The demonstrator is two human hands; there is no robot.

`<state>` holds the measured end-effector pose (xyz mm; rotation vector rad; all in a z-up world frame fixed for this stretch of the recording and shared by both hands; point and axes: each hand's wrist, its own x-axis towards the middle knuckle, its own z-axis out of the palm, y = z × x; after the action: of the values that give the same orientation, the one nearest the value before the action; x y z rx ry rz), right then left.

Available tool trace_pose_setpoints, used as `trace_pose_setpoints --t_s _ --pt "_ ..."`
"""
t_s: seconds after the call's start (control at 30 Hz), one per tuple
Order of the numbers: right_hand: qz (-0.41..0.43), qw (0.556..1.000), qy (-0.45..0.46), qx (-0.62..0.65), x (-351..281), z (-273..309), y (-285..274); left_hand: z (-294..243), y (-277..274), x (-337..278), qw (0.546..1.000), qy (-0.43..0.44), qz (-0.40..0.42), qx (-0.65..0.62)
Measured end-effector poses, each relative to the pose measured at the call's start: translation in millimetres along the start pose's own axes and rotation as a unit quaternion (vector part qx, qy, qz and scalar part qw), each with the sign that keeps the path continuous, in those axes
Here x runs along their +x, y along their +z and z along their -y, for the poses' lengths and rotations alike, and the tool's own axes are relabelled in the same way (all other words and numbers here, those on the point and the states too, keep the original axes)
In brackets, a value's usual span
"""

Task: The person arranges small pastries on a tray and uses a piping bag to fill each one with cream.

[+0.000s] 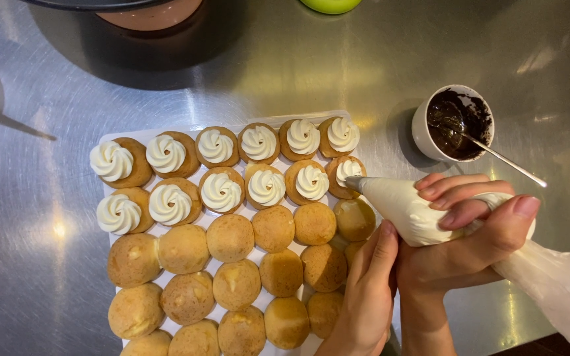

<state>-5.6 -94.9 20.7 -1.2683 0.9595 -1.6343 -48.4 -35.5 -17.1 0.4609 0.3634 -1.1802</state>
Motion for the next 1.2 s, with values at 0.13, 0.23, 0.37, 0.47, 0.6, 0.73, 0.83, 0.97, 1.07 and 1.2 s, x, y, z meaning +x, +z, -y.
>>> trace_pose_setpoints --t_s 0.13,0.23,0.37,0.47,0.6,0.73,0.83,0.97,1.07,1.2 --pt "-0.006 1.000 0.016 -0.002 -1.2 4.4 -2.0 -0.7 2.0 -3.5 1.000 -0.001 0.015 0.003" --pt "-0.001 1.000 0.013 -0.007 0.6 2.1 -7.7 1.9 0.9 -4.5 1.000 -0.017 0.002 0.007" --pt "0.002 1.000 0.016 0.004 4.1 1.1 -13.5 10.3 -3.9 -2.8 0.998 0.014 0.052 0.025" --pt "-0.001 1.000 0.013 -0.012 6.4 1.1 -15.0 12.1 -1.7 -2.9 0.999 0.001 0.044 0.030" --pt "-0.003 1.000 0.002 -0.017 10.3 -2.2 -18.4 15.2 0.9 0.0 0.999 -0.021 -0.002 0.035" --pt "-0.011 1.000 -0.001 -0.025 15.1 -2.7 -19.8 15.8 7.6 2.6 0.995 -0.071 -0.066 0.021" --pt "-0.018 0.999 -0.005 -0.036 18.5 -3.1 -17.2 14.9 10.0 5.2 0.999 -0.024 0.006 0.040" --pt "-0.030 0.999 -0.013 -0.015 24.5 -5.6 -11.4 15.0 15.3 10.4 0.990 -0.073 -0.111 0.041" --pt "-0.013 1.000 -0.017 0.000 29.0 -6.9 -6.4 10.8 18.6 13.9 0.999 -0.018 0.000 0.050" --pt "-0.004 1.000 -0.008 0.028 32.6 -4.4 0.5 7.0 22.7 17.3 0.998 0.011 0.037 0.043"
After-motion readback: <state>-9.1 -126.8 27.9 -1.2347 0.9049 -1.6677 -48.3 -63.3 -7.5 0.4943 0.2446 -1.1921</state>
